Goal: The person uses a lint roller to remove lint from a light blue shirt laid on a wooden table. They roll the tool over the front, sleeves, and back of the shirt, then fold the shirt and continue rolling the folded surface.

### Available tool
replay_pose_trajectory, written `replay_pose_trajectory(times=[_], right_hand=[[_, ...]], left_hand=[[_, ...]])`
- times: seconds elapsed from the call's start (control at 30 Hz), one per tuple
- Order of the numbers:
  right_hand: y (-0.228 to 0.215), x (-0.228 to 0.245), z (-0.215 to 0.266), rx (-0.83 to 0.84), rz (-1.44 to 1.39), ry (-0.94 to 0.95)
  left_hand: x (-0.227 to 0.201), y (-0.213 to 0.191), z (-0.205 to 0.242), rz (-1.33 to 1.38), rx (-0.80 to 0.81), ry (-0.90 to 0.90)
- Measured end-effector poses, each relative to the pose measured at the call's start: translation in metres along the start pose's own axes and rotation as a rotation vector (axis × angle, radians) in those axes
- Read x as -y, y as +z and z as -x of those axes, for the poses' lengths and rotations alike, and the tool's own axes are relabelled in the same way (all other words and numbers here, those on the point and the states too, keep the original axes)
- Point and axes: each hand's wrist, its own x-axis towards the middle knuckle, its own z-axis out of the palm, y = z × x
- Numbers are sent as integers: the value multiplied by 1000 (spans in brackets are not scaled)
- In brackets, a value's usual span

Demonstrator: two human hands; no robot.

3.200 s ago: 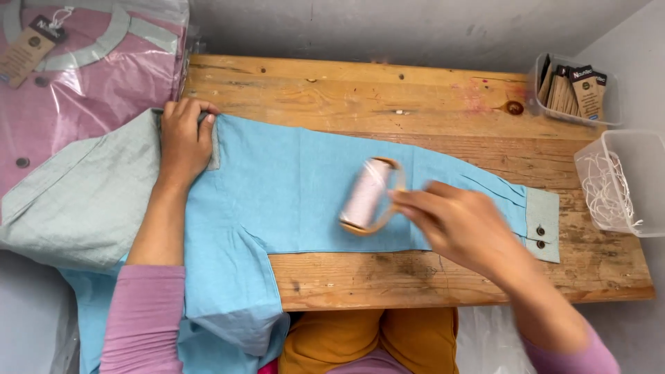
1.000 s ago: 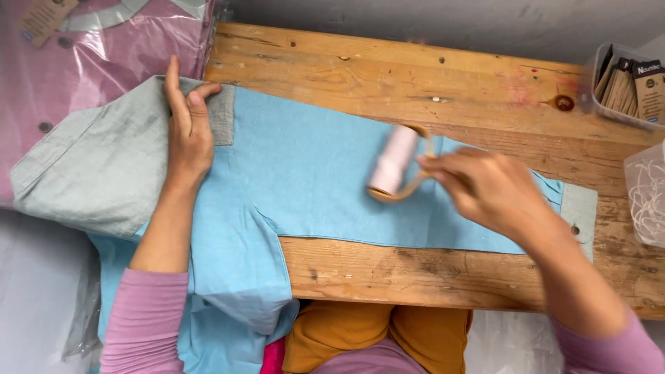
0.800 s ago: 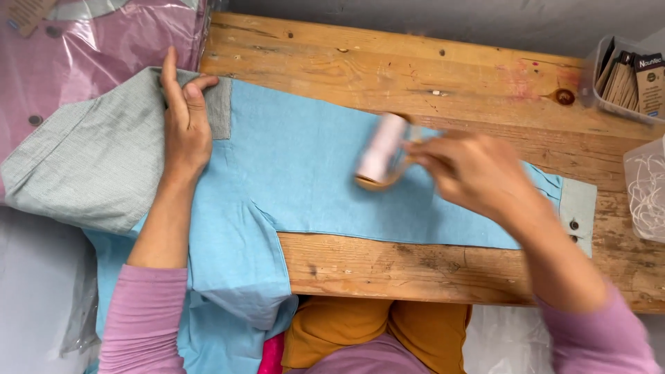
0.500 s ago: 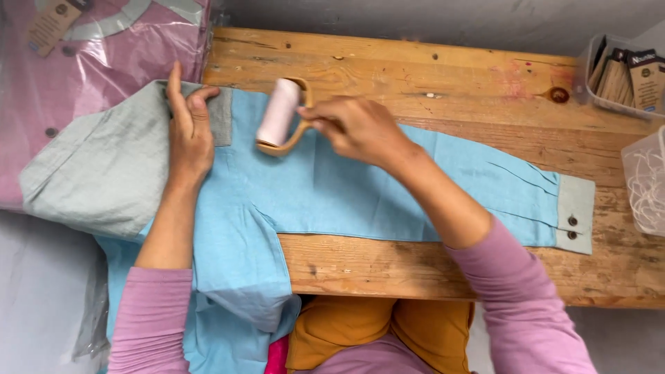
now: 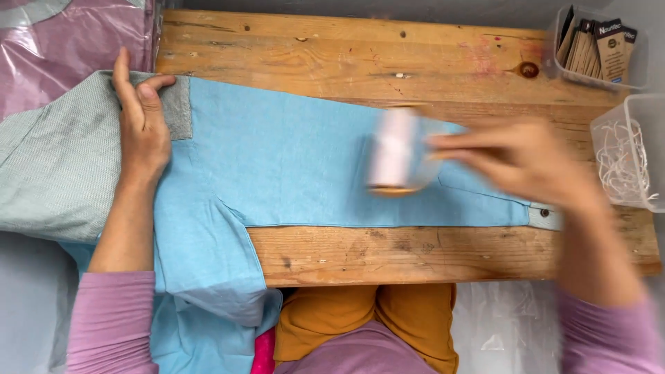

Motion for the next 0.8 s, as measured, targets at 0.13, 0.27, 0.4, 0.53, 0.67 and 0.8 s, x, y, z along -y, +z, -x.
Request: replay_pose_trajectory(times=[0.13, 0.27, 0.4, 0.53, 0.67, 0.8], right_hand=[[115, 63, -105, -74, -205, -305], [139, 66, -108, -12, -229, -273], [81, -13, -23, 36, -334, -147], [6, -77, 97, 87, -274, 354], [-35, -64, 122, 122, 18, 559], [14, -6, 32, 9, -57, -24]], left_hand=[[3, 3, 1, 37, -18, 24], [5, 3, -1, 65, -38, 61], [0, 3, 0, 68, -31, 47], [-4, 3, 1, 46, -29, 37], [-3, 4, 1, 8, -21, 26], [2, 4, 1, 34, -33, 44]])
